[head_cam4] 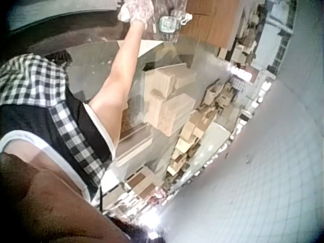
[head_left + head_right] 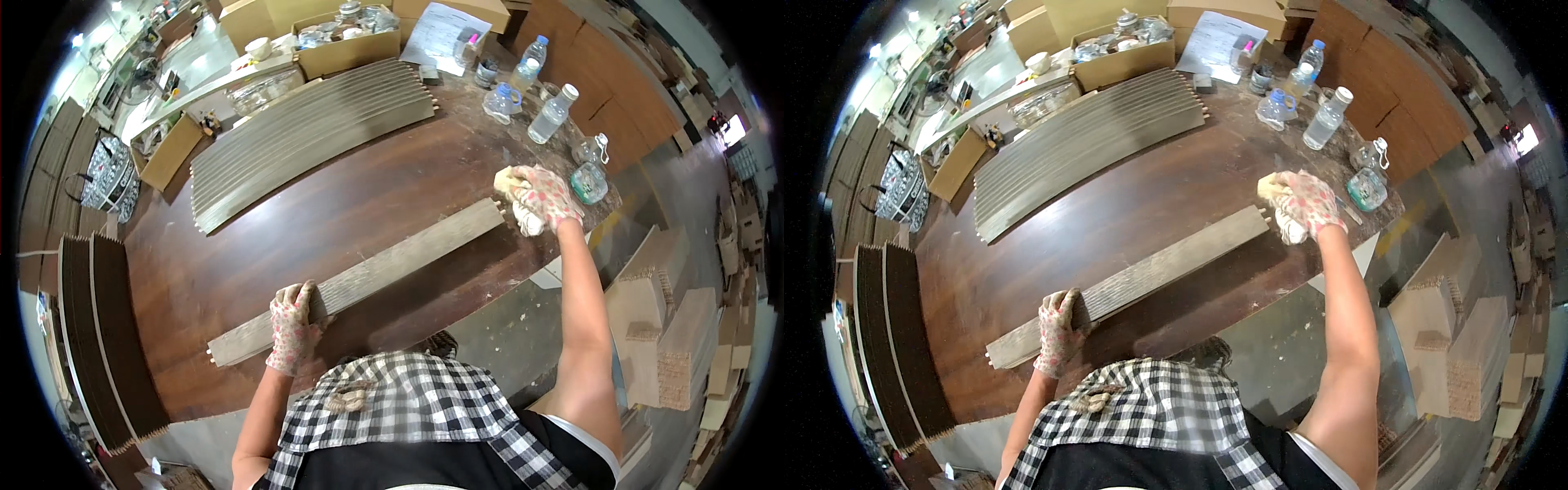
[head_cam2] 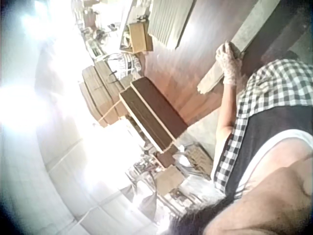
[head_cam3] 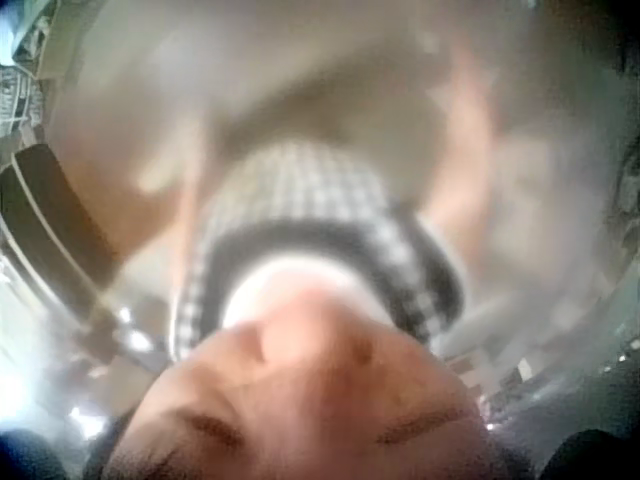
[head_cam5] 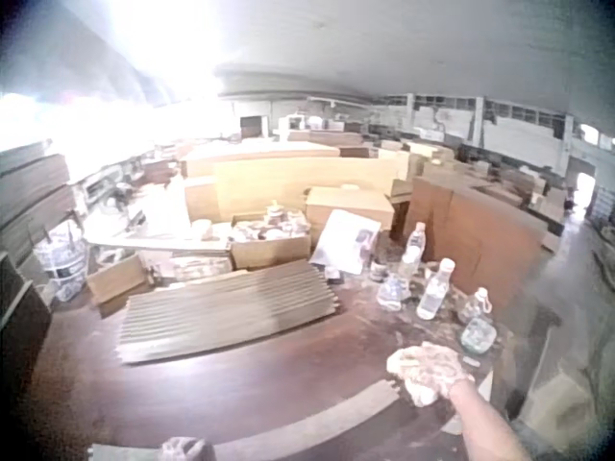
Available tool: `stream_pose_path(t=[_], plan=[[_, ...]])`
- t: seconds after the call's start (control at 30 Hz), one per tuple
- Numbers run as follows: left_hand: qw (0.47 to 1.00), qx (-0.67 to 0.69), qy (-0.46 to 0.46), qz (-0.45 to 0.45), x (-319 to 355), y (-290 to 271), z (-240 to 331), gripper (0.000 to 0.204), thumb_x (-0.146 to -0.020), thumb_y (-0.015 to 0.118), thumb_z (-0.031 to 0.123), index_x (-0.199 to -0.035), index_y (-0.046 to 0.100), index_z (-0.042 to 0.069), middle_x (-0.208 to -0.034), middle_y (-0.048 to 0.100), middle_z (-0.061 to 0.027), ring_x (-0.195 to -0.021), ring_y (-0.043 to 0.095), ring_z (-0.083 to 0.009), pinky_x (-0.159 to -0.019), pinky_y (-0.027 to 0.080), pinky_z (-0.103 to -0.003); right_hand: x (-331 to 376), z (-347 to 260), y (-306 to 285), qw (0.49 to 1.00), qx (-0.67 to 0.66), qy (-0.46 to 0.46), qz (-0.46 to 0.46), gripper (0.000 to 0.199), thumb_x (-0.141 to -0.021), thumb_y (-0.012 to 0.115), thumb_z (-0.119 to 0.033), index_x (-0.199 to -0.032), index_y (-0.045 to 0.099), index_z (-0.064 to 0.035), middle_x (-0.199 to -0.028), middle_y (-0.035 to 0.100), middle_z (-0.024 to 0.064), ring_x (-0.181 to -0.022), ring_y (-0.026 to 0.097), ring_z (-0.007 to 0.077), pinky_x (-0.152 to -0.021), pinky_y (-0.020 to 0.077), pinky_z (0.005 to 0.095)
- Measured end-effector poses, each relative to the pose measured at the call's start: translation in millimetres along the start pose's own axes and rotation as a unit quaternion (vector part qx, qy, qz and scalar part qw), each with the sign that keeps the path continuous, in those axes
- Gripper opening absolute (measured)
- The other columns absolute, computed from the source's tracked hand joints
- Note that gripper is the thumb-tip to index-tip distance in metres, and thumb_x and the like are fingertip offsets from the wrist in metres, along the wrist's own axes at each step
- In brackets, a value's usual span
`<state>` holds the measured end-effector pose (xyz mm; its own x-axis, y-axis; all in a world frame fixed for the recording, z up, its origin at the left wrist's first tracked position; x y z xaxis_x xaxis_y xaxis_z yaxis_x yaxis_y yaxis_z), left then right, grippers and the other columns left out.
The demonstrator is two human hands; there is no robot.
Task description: The person sands a wooden plank using a sanding block, wipes it with a cloth, and stacks it with other planks on a table.
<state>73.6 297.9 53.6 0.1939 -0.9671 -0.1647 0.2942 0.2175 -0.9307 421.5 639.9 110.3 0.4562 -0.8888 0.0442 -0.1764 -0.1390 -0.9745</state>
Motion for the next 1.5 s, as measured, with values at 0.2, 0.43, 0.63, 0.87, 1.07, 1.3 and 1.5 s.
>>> stream_pose_path(t=[0.2, 0.43, 0.63, 0.87, 1.07, 1.3, 1.5], plan=[[1.0, 0.002, 0.002, 0.021, 3, -4, -8, 0.072, -0.064, 0.086, 0.024, -0.128, 0.057, 0.006, -0.122, 0.059, -0.0137, -0.113, 0.053, -0.0357, -0.094, 0.043, -0.048, 23, 11, 11, 0.994, -0.005, 0.013, 0.11, 0.043, -0.088, 0.068, -0.04, -0.123, 0.068, -0.0148, -0.118, 0.07, 0.0139, -0.114, 0.063, 0.0344, -0.099, 0.049, 0.0429], [0.992, -0.006, -0.095, 0.079, 65, -62, -92, 0.07, -0.068, 0.084, 0.025, -0.128, 0.056, 0.004, -0.124, 0.056, -0.0163, -0.117, 0.051, -0.0374, -0.097, 0.041, -0.05, 37, -108, 41, 0.926, -0.352, -0.007, 0.133, 0.042, -0.092, 0.07, -0.017, -0.13, 0.063, 0.0002, -0.13, 0.066, 0.0134, -0.119, 0.062, 0.0223, -0.105, 0.0448, 0.0335], [0.937, -0.082, -0.26, 0.22, 176, -173, -221, 0.065, -0.074, 0.078, 0.029, -0.13, 0.056, 0.004, -0.121, 0.057, -0.0175, -0.113, 0.052, -0.0377, -0.093, 0.042, -0.05, 48, -253, 66, 0.865, -0.484, -0.111, 0.07, 0.044, -0.095, 0.065, -0.01, -0.137, 0.056, 0.0033, -0.127, 0.063, 0.0088, -0.112, 0.06, 0.0155, -0.098, 0.048, 0.0303], [0.81, -0.273, -0.445, 0.268, 300, -310, -395, 0.059, -0.076, 0.08, 0.034, -0.13, 0.063, 0.018, -0.113, 0.06, -0.0121, -0.106, 0.056, -0.0345, -0.087, 0.048, -0.047, 47, -386, 121, 0.824, -0.544, -0.151, -0.047, 0.045, -0.094, 0.065, -0.006, -0.136, 0.055, 0.0051, -0.127, 0.063, 0.0124, -0.113, 0.061, 0.0181, -0.098, 0.0494, 0.0318], [0.746, -0.294, -0.555, 0.222, 320, -358, -515, 0.053, -0.084, 0.074, 0.044, -0.13, 0.066, 0.018, -0.12, 0.061, -0.0147, -0.112, 0.057, -0.0345, -0.093, 0.05, -0.046, 46, -410, 148, 0.842, -0.523, -0.12, -0.054, 0.043, -0.093, 0.069, -0.01, -0.132, 0.059, 0.0061, -0.125, 0.066, 0.0141, -0.114, 0.062, 0.0199, -0.099, 0.0488, 0.0326], [0.741, -0.276, -0.588, 0.171, 312, -355, -561, 0.054, -0.087, 0.072, 0.046, -0.133, 0.064, 0.018, -0.121, 0.061, -0.0158, -0.115, 0.058, -0.035, -0.094, 0.051, -0.047, 45, -413, 146, 0.871, -0.469, -0.145, -0.031, 0.042, -0.093, 0.066, -0.009, -0.133, 0.058, 0.0037, -0.12, 0.067, 0.0109, -0.104, 0.064, 0.0168, -0.091, 0.0523, 0.0294], [0.747, -0.277, -0.583, 0.158, 291, -359, -573, 0.053, -0.089, 0.07, 0.045, -0.135, 0.062, 0.019, -0.122, 0.06, -0.0161, -0.114, 0.059, -0.0346, -0.093, 0.052, -0.047, 36, -414, 163, 0.88, -0.455, -0.127, -0.052, 0.042, -0.092, 0.067, -0.008, -0.132, 0.059, 0.0041, -0.12, 0.067, 0.0109, -0.108, 0.064, 0.0175, -0.094, 0.0511, 0.0308]])
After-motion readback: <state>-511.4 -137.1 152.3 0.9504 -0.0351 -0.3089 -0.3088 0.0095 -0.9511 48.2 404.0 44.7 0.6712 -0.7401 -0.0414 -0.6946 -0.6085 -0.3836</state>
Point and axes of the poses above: each hand's wrist, its own x-axis away from the middle knuckle, its own y-axis out of the palm, z = x × y, the point moved 9 cm from there along -x, towards the middle knuckle
